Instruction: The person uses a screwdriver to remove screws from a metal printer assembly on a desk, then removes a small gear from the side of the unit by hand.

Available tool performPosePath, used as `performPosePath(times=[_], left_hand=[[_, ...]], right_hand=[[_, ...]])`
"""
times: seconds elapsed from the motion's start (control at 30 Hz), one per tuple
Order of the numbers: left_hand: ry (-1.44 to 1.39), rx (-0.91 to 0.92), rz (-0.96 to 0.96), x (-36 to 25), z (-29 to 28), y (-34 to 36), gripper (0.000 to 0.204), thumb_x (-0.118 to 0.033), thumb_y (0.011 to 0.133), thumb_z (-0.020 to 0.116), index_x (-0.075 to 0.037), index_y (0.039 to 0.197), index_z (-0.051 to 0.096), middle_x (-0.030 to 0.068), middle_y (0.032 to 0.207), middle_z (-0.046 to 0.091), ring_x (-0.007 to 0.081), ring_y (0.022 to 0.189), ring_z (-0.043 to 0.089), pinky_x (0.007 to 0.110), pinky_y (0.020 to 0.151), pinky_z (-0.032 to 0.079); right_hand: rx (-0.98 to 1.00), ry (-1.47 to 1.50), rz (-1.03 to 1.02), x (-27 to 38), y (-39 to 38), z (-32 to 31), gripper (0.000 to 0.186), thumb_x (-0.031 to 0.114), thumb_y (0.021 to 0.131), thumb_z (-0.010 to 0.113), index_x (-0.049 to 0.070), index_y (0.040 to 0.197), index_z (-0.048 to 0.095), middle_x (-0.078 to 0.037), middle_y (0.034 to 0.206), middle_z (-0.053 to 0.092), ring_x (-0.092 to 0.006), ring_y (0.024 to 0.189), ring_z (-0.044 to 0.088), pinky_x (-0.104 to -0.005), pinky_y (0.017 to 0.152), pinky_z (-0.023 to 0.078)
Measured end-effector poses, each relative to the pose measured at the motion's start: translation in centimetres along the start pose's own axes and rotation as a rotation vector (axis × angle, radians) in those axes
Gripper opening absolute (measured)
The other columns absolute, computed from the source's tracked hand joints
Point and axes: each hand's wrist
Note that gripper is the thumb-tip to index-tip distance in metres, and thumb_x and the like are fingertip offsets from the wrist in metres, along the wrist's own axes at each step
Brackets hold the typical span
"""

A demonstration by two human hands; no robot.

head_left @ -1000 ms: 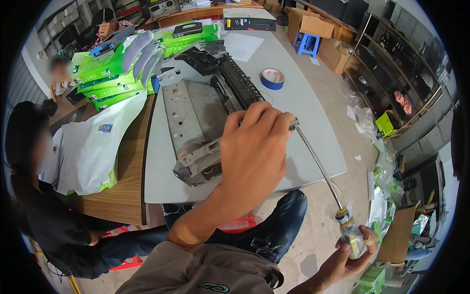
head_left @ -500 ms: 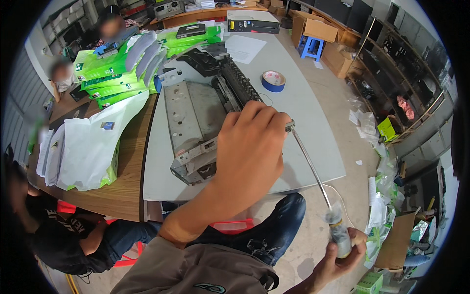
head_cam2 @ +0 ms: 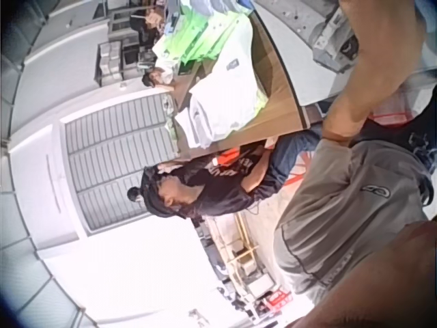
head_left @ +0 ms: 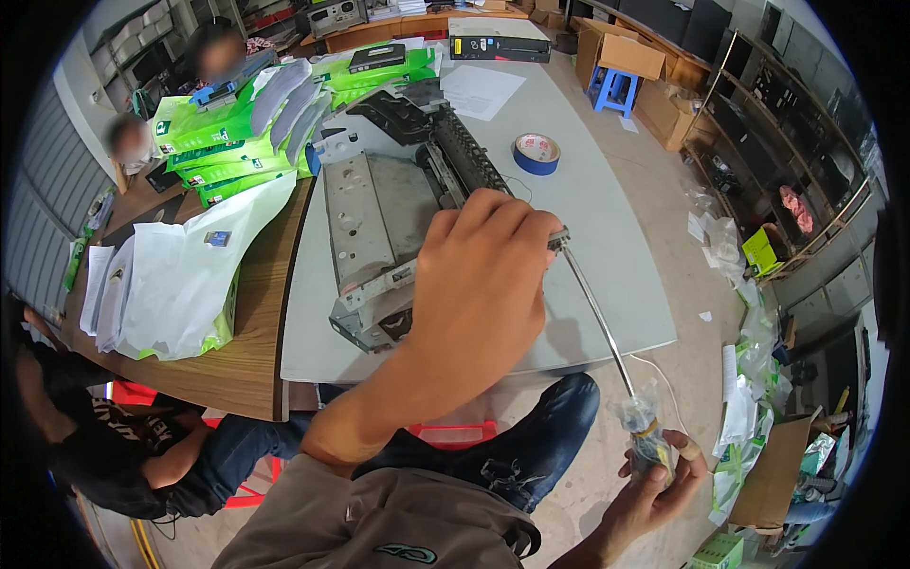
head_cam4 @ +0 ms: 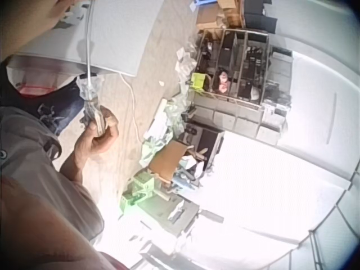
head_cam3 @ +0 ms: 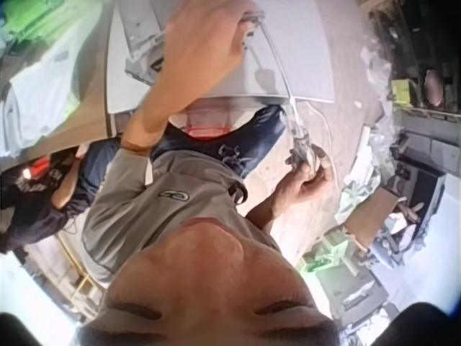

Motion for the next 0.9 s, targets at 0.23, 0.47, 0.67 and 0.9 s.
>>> performPosePath(times=[0.23,0.47,0.67,0.9], left_hand=[[0.003,-0.019,0.064,-0.2,-0.2,0.5,0.021,-0.006,0.083,0.071,-0.008,0.104,0.068,0.006,0.098,0.066,0.0287,0.1,0.061,0.042,0.083,0.045],[0.024,0.056,0.18,0.4,-0.5,0.6,0.015,-0.004,0.083,0.07,-0.01,0.098,0.069,0.0015,0.098,0.066,0.0254,0.094,0.062,0.04,0.081,0.045],[0.012,0.074,0.214,0.3,-0.5,1.2,0.013,-0.004,0.081,0.072,-0.009,0.093,0.069,0.0014,0.094,0.067,0.0254,0.085,0.064,0.039,0.076,0.046],[0.094,-0.026,0.351,0.2,-2.6,2.3,0.016,-0.003,0.073,0.075,-0.006,0.088,0.07,0.0043,0.089,0.067,0.0273,0.082,0.064,0.038,0.071,0.047]], right_hand=[[-0.034,0.046,0.026,-0.7,0.1,0.5,0.063,0.056,0.093,0.066,0.003,0.122,0.05,-0.011,0.114,0.057,-0.0181,0.07,0.063,-0.0238,0.052,0.045],[-0.038,0.053,0.042,-0.7,0.0,0.6,0.065,0.058,0.092,0.067,0.003,0.122,0.05,-0.01,0.113,0.057,-0.0178,0.07,0.063,-0.0236,0.053,0.045],[-0.036,0.074,0.055,-1.3,0.3,0.2,0.067,0.059,0.09,0.068,0.002,0.122,0.05,-0.011,0.113,0.056,-0.0174,0.07,0.063,-0.0233,0.052,0.044],[0.016,0.251,0.052,-3.6,2.7,-1.7,0.059,0.051,0.095,0.066,0.005,0.127,0.05,-0.01,0.114,0.056,-0.0149,0.075,0.058,-0.0223,0.053,0.041]])
Point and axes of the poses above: each hand's wrist, its own y-axis towards the middle knuckle, its own z-axis out of the palm, x = y × z
